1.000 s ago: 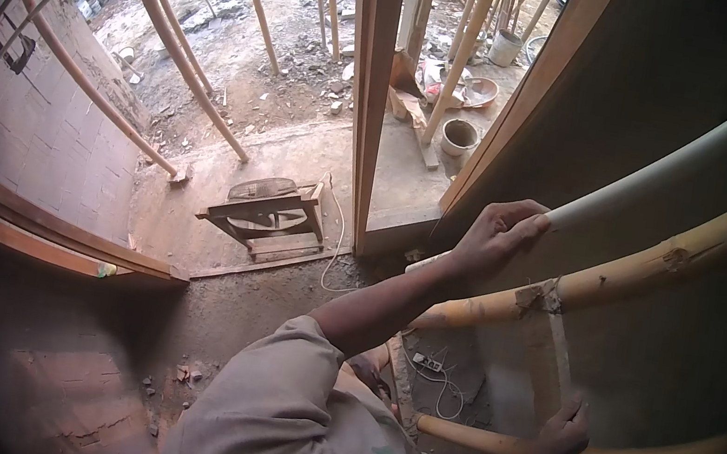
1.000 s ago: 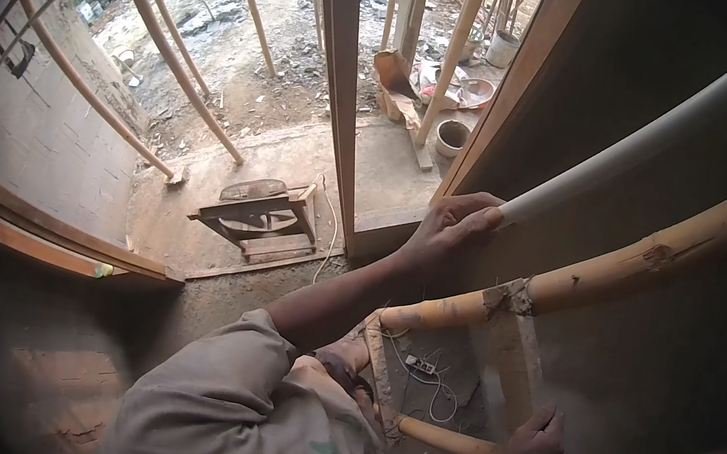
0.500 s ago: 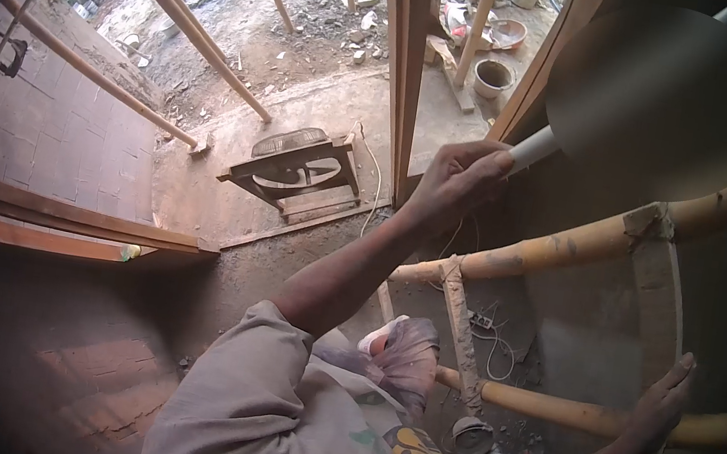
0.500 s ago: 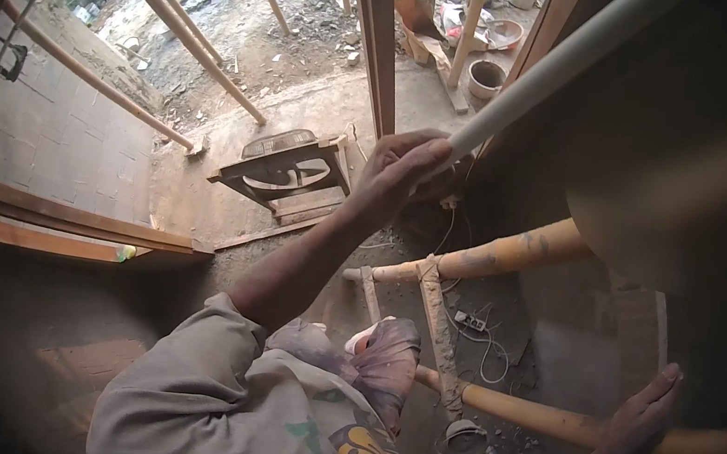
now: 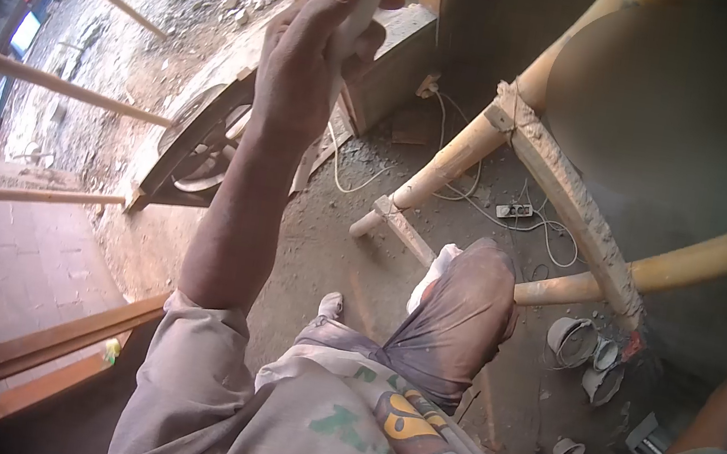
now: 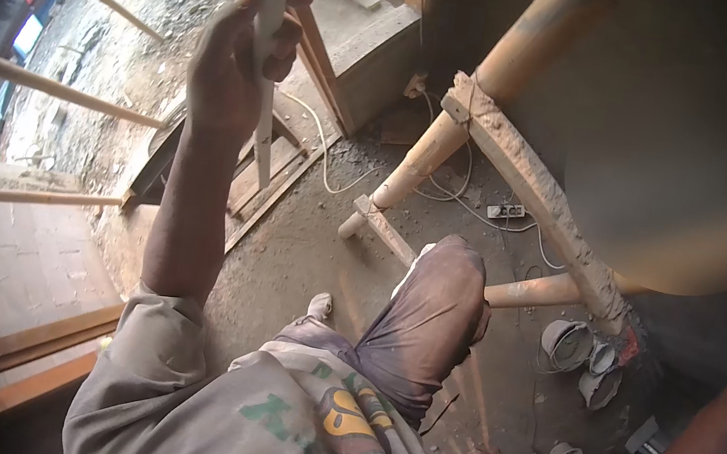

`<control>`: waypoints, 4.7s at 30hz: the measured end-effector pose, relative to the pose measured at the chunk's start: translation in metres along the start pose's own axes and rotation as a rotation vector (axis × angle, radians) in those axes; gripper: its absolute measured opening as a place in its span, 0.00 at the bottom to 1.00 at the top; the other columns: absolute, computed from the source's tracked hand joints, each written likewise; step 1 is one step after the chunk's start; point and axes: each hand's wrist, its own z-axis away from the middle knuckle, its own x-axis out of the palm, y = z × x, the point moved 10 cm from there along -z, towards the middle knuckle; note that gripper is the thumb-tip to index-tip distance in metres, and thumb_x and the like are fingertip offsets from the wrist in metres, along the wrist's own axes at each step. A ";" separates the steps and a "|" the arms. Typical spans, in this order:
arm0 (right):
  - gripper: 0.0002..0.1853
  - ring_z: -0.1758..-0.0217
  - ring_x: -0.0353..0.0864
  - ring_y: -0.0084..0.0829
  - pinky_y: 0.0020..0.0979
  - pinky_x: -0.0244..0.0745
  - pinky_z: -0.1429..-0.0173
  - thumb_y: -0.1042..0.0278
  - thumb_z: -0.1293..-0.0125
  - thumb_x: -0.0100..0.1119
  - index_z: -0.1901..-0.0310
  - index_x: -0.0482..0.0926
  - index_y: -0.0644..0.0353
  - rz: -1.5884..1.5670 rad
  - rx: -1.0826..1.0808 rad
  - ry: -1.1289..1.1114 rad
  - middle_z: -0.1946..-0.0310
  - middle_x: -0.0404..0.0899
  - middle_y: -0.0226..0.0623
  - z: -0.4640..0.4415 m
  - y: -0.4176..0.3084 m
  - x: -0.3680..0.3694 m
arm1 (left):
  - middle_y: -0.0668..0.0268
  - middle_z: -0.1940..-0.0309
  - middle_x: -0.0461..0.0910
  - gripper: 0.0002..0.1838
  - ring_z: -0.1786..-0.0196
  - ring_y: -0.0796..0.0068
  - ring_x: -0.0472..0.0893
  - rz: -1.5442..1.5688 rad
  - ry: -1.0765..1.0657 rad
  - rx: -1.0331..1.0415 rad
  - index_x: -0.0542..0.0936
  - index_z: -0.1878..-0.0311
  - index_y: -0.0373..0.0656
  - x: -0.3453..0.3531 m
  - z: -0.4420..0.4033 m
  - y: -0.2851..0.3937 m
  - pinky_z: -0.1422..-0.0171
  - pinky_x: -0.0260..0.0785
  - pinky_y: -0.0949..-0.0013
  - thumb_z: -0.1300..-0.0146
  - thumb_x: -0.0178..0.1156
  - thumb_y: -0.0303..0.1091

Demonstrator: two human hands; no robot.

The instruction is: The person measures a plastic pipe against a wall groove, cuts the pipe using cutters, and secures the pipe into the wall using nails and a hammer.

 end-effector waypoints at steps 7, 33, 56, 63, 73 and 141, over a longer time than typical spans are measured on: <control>0.16 0.55 0.83 0.39 0.35 0.77 0.45 0.60 0.35 0.62 0.55 0.80 0.65 -1.013 -0.184 -0.363 0.59 0.81 0.48 0.376 -0.205 0.052 | 0.70 0.77 0.68 0.27 0.77 0.83 0.63 0.148 -0.260 -0.115 0.71 0.45 0.28 -0.080 0.140 -0.111 0.73 0.52 0.80 0.28 0.45 0.49; 0.20 0.50 0.77 0.34 0.32 0.76 0.51 0.70 0.28 0.52 0.36 0.68 0.56 -0.683 1.105 0.438 0.50 0.71 0.42 0.789 0.052 -0.273 | 0.68 0.71 0.76 0.17 0.69 0.81 0.73 0.470 -1.269 -0.459 0.77 0.55 0.39 0.250 0.671 -0.028 0.66 0.67 0.76 0.30 0.50 0.45; 0.08 0.78 0.73 0.24 0.31 0.69 0.72 0.67 0.34 0.57 0.64 0.78 0.63 0.060 1.370 0.628 0.80 0.75 0.36 1.007 0.366 -0.482 | 0.75 0.71 0.74 0.10 0.66 0.85 0.71 0.353 -1.814 -0.337 0.78 0.64 0.42 0.520 1.030 -0.039 0.60 0.64 0.75 0.36 0.66 0.38; 0.14 0.75 0.82 0.41 0.41 0.73 0.68 0.55 0.36 0.59 0.65 0.80 0.60 0.189 1.698 0.272 0.79 0.79 0.42 1.074 0.439 -0.454 | 0.66 0.58 0.76 0.16 0.51 0.64 0.76 0.314 -1.772 0.852 0.78 0.57 0.48 0.616 1.026 -0.007 0.41 0.59 0.50 0.46 0.69 0.41; 0.13 0.74 0.83 0.47 0.47 0.76 0.68 0.54 0.41 0.61 0.70 0.80 0.55 0.375 1.740 -0.230 0.79 0.81 0.42 1.109 0.529 -0.471 | 0.59 0.64 0.81 0.20 0.56 0.61 0.82 0.080 -2.667 1.128 0.82 0.56 0.48 0.685 1.193 -0.113 0.41 0.68 0.52 0.47 0.69 0.51; 0.19 0.47 0.78 0.56 0.51 0.71 0.41 0.61 0.41 0.53 0.53 0.78 0.65 0.653 2.276 -0.136 0.53 0.79 0.59 1.788 2.206 -0.453 | 0.75 0.83 0.66 0.20 0.83 0.86 0.65 -0.776 -1.765 -0.424 0.72 0.65 0.47 2.055 1.638 -0.581 0.82 0.55 0.79 0.26 0.45 0.53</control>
